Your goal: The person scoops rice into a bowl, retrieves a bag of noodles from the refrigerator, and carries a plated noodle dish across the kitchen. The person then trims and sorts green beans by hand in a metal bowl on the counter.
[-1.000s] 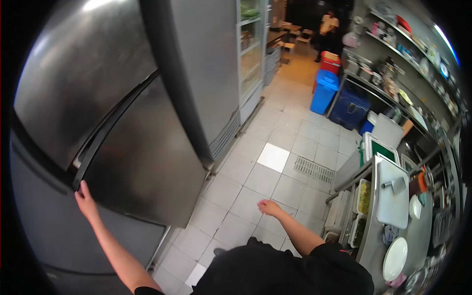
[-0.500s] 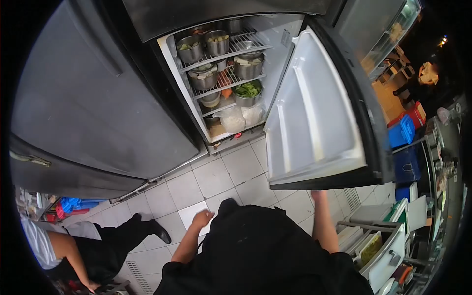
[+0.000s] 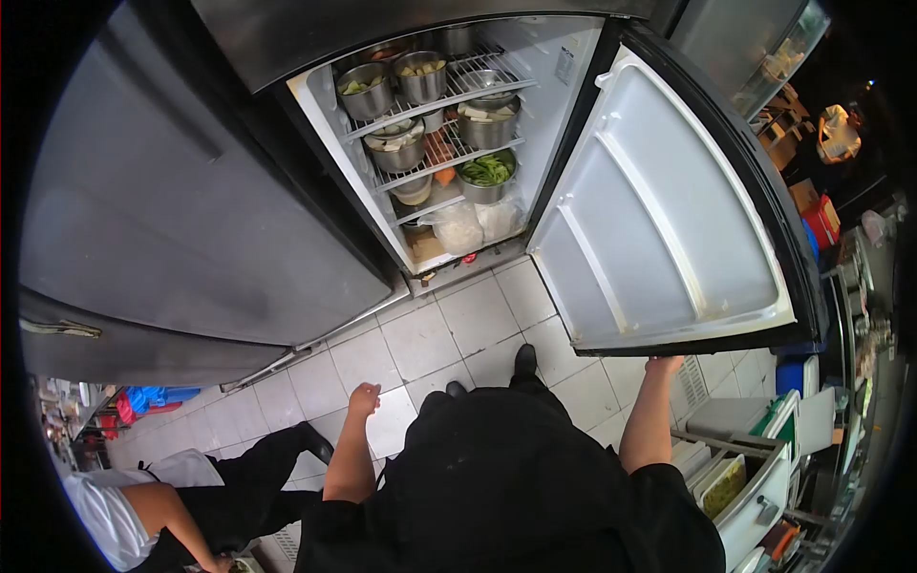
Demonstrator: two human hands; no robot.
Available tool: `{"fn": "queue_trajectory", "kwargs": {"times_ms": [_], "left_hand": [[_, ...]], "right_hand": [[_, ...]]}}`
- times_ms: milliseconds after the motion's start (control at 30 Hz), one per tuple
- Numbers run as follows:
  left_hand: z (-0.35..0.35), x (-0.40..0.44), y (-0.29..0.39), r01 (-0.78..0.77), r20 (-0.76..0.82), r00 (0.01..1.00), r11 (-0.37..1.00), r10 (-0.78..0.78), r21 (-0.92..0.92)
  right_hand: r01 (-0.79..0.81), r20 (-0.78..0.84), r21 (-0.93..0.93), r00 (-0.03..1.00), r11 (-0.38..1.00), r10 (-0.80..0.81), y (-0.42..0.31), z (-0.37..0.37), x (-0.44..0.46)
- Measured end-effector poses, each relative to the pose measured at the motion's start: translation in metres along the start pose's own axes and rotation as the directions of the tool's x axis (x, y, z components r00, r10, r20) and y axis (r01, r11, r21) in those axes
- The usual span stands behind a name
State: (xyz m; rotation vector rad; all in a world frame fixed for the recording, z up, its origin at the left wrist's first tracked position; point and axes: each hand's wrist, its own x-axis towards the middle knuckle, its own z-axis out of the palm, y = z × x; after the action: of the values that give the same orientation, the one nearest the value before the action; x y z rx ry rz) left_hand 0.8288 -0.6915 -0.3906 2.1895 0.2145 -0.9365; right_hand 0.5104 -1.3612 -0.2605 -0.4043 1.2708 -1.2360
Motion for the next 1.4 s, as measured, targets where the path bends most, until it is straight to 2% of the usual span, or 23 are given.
{"fn": "queue_trajectory", "kwargs": {"times_ms": [133, 200, 233, 300, 400, 433, 500, 533, 567, 600, 633, 700, 800, 867, 967, 1033, 1067, 1167, 1200, 1233, 1300, 1367, 1400], "left_hand": [[0.036, -0.002, 0.069, 0.062, 0.021, 0.998, 0.998, -0.062, 0.027], [0.062, -0.004, 0.095, 0.042, 0.214, 0.976, 0.999, -0.048, 0.032], [0.075, -0.005, 0.110, 0.053, 0.209, 0.976, 0.998, -0.057, 0.023], [0.093, 0.004, 0.140, 0.084, 0.297, 0.948, 0.991, -0.112, 0.103], [0.117, 0.048, 0.186, -0.093, 0.309, 0.951, 0.967, 0.016, 0.238], [0.126, 0.067, 0.197, -0.137, 0.254, 0.964, 0.968, 0.082, 0.210], [0.142, 0.108, 0.224, -0.296, 0.120, 0.955, 0.871, 0.270, 0.393], [0.143, 0.114, 0.262, -0.288, 0.172, 0.957, 0.837, 0.234, 0.465], [0.150, 0.146, 0.270, -0.366, 0.171, 0.930, 0.774, 0.325, 0.517], [0.152, 0.150, 0.303, -0.346, 0.115, 0.936, 0.802, 0.334, 0.487], [0.159, 0.168, 0.322, -0.392, 0.053, 0.898, 0.736, 0.438, 0.552], [0.166, 0.202, 0.365, -0.433, 0.051, 0.863, 0.685, 0.502, 0.586], [0.174, 0.278, 0.388, -0.450, 0.071, 0.866, 0.710, 0.495, 0.542], [0.174, 0.334, 0.391, -0.541, 0.077, 0.759, 0.561, 0.646, 0.626], [0.171, 0.402, 0.383, -0.421, 0.059, 0.829, 0.551, 0.556, 0.721], [0.163, 0.424, 0.368, -0.425, 0.167, 0.897, 0.689, 0.410, 0.587], [0.168, 0.418, 0.364, -0.332, 0.174, 0.939, 0.653, 0.296, 0.681], [0.186, 0.392, 0.355, -0.309, 0.249, 0.951, 0.639, 0.184, 0.705], [0.198, 0.381, 0.338, -0.499, 0.184, 0.829, 0.549, 0.529, 0.670], [0.201, 0.379, 0.330, -0.495, 0.187, 0.832, 0.547, 0.522, 0.675], [0.195, 0.357, 0.346, -0.579, 0.012, 0.755, 0.658, 0.655, 0.481], [0.169, 0.345, 0.381, -0.579, -0.013, 0.768, 0.703, 0.640, 0.413], [0.162, 0.334, 0.401, -0.621, -0.009, 0.727, 0.663, 0.686, 0.418]], "right_hand": [[0.026, -0.004, 0.055, 1.000, 0.998, -0.026, 0.004, -0.006, 0.071], [-0.013, 0.036, 0.033, 0.999, 0.999, 0.011, -0.001, -0.011, 0.097], [0.004, -0.046, -0.033, 0.999, 0.999, -0.005, -0.004, -0.005, 0.101], [0.011, -0.002, -0.020, 1.000, 1.000, -0.011, -0.006, 0.002, 0.110], [-0.013, -0.022, -0.101, 1.000, 0.995, 0.011, 0.005, 0.000, 0.140], [-0.062, -0.014, -0.133, 0.998, 0.989, 0.061, 0.007, -0.007, 0.151], [-0.028, 0.032, -0.168, 0.999, 0.985, 0.034, 0.010, -0.011, 0.171], [-0.052, 0.062, -0.151, 0.996, 0.987, 0.062, 0.008, -0.013, 0.182], [-0.057, 0.029, -0.146, 0.998, 0.988, 0.062, 0.007, -0.014, 0.196], [-0.061, -0.011, -0.139, 0.998, 0.988, 0.060, 0.008, -0.015, 0.206], [-0.037, -0.127, -0.140, 0.992, 0.989, 0.019, 0.001, 0.008, 0.184], [0.019, -0.133, -0.147, 0.990, 0.989, -0.038, -0.001, 0.009, 0.187], [0.030, -0.147, -0.156, 0.988, 0.987, -0.053, 0.002, 0.005, 0.199], [0.088, -0.201, -0.175, 0.972, 0.981, -0.123, 0.004, 0.025, 0.184], [0.092, -0.189, -0.188, 0.974, 0.978, -0.128, 0.009, 0.025, 0.178], [0.102, -0.198, -0.192, 0.970, 0.976, -0.140, 0.011, 0.023, 0.174], [0.101, -0.201, -0.183, 0.970, 0.978, -0.138, 0.012, 0.020, 0.172], [0.087, -0.191, -0.246, 0.972, 0.965, -0.137, 0.017, -0.006, 0.183], [0.080, -0.196, -0.250, 0.972, 0.965, -0.131, 0.024, -0.005, 0.180], [0.093, -0.202, -0.233, 0.969, 0.968, -0.141, 0.030, -0.004, 0.177], [0.102, -0.214, -0.222, 0.965, 0.970, -0.150, 0.036, -0.002, 0.168], [0.053, -0.297, -0.218, 0.948, 0.974, -0.118, 0.038, 0.004, 0.164], [0.051, -0.295, -0.220, 0.948, 0.974, -0.116, 0.038, 0.006, 0.161]]}}
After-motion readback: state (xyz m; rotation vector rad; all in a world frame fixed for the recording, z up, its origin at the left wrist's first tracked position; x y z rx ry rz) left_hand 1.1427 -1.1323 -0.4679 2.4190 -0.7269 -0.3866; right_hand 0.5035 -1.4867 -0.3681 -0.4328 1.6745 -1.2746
